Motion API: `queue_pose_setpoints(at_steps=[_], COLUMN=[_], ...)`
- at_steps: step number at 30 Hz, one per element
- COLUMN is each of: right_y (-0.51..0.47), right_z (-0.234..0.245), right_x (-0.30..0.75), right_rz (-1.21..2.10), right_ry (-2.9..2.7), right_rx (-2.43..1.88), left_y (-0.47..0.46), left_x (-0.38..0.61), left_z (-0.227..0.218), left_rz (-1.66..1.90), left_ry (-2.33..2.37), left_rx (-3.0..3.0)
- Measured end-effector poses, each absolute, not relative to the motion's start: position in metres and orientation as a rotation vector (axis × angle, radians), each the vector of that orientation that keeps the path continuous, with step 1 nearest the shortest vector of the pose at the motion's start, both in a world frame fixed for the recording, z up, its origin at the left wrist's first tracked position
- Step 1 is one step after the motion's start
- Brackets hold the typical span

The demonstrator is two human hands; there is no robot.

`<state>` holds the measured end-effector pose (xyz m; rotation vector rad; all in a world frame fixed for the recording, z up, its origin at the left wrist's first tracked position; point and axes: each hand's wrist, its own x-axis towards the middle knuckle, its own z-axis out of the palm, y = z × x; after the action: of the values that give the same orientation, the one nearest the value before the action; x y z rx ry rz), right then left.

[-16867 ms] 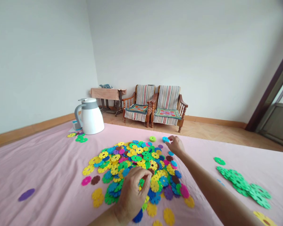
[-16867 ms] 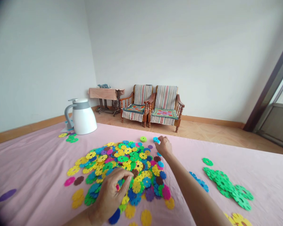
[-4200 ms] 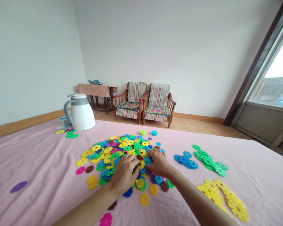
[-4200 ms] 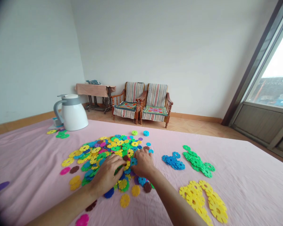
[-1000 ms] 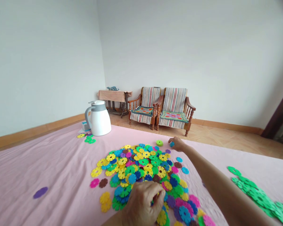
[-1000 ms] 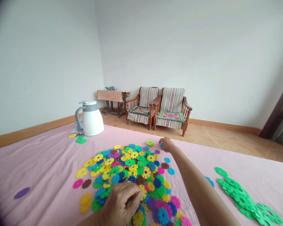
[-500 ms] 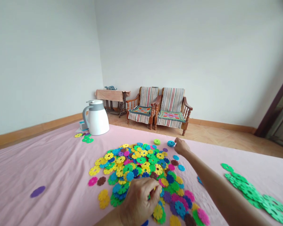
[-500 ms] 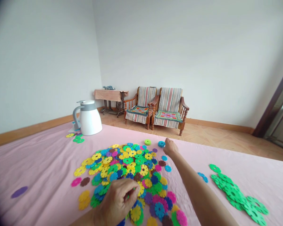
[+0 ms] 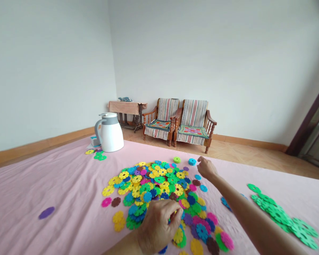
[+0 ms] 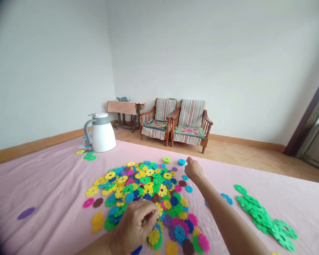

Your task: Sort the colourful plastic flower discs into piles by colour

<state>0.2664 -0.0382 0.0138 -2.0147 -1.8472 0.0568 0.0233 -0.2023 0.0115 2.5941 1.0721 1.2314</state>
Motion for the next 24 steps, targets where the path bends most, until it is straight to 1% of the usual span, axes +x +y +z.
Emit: queue_pose_setpoints(at_steps=[5, 10, 14, 18, 24], right_y=[-0.1, -0.184, -0.236, -0.259, -0.262], right_z=[0.023, 0.016, 0.009, 0.006, -0.008], right_x=[0.26, 0.245, 0.232, 0.226, 0.231], right_rz=[0.116, 0.194, 0.275, 0.276, 0.138], right_ry=[-1.9, -1.939, -1.896, -1.869, -1.892], right_rx=[-1.875, -1.61, -1.599, -1.587, -1.534], left_y=[-0.201, -0.205, -0.208, -0.208, -0.199], left_x=[0.022, 0.022, 0.024, 0.023, 0.002], left_z=[0.01, 0.009, 0.008, 0.014, 0.037], left_rz=[1.25, 1.233, 1.21, 1.205, 1.093], left_ry=[1.055, 0.962, 0.96, 1.026, 1.211], left_rx=[2.627, 2.698, 2.714, 2.636, 2.423])
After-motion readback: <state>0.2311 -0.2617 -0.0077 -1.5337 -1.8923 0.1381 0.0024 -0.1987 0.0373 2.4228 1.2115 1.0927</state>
